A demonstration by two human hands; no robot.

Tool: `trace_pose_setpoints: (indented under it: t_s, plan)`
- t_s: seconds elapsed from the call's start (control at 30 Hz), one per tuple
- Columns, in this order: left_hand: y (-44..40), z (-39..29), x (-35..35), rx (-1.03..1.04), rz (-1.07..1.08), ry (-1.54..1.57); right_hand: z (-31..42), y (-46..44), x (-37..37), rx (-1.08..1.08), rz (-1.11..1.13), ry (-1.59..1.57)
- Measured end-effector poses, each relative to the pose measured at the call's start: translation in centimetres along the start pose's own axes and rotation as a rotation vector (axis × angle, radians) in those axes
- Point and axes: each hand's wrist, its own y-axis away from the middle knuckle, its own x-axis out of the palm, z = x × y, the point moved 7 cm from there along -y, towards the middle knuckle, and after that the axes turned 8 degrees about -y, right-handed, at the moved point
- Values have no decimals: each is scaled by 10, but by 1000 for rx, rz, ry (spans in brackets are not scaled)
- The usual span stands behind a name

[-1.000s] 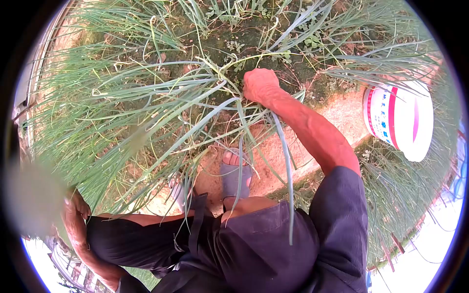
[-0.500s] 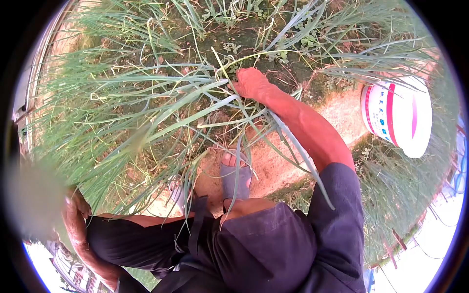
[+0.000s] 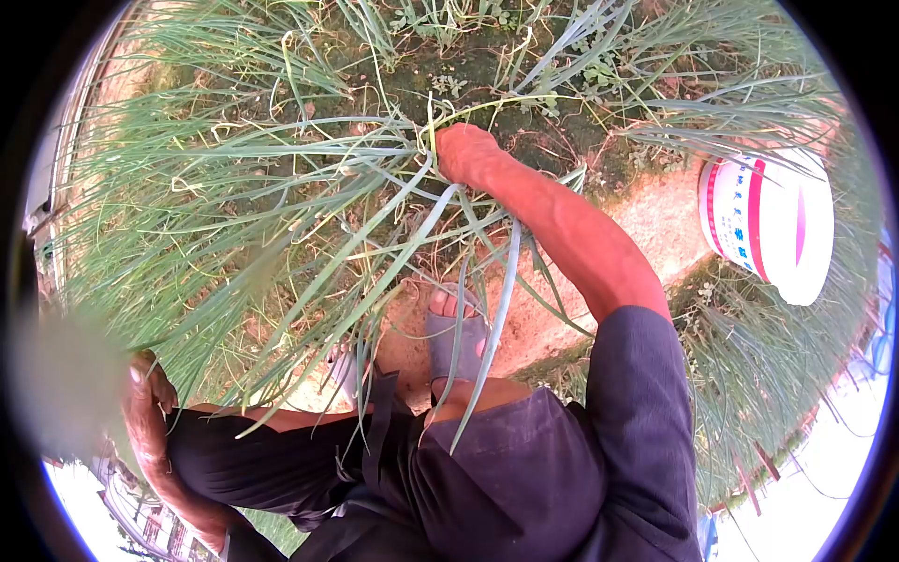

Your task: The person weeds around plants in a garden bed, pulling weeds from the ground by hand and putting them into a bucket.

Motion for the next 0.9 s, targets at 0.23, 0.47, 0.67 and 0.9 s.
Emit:
trace_pose_setpoints:
  t_s: [0.23, 0.47, 0.67, 0.9]
  plan:
    - [21, -61, 40, 223, -495, -318, 7, -6, 6, 4, 109, 112]
    - [30, -74, 38, -21, -181, -57, -20, -11, 8, 64, 26, -5]
    - [-5, -19, 14, -27, 74, -49, -90, 1, 23, -46, 50, 21]
    - [27, -77, 47, 252, -714, -332, -74, 11, -3, -47, -358, -261]
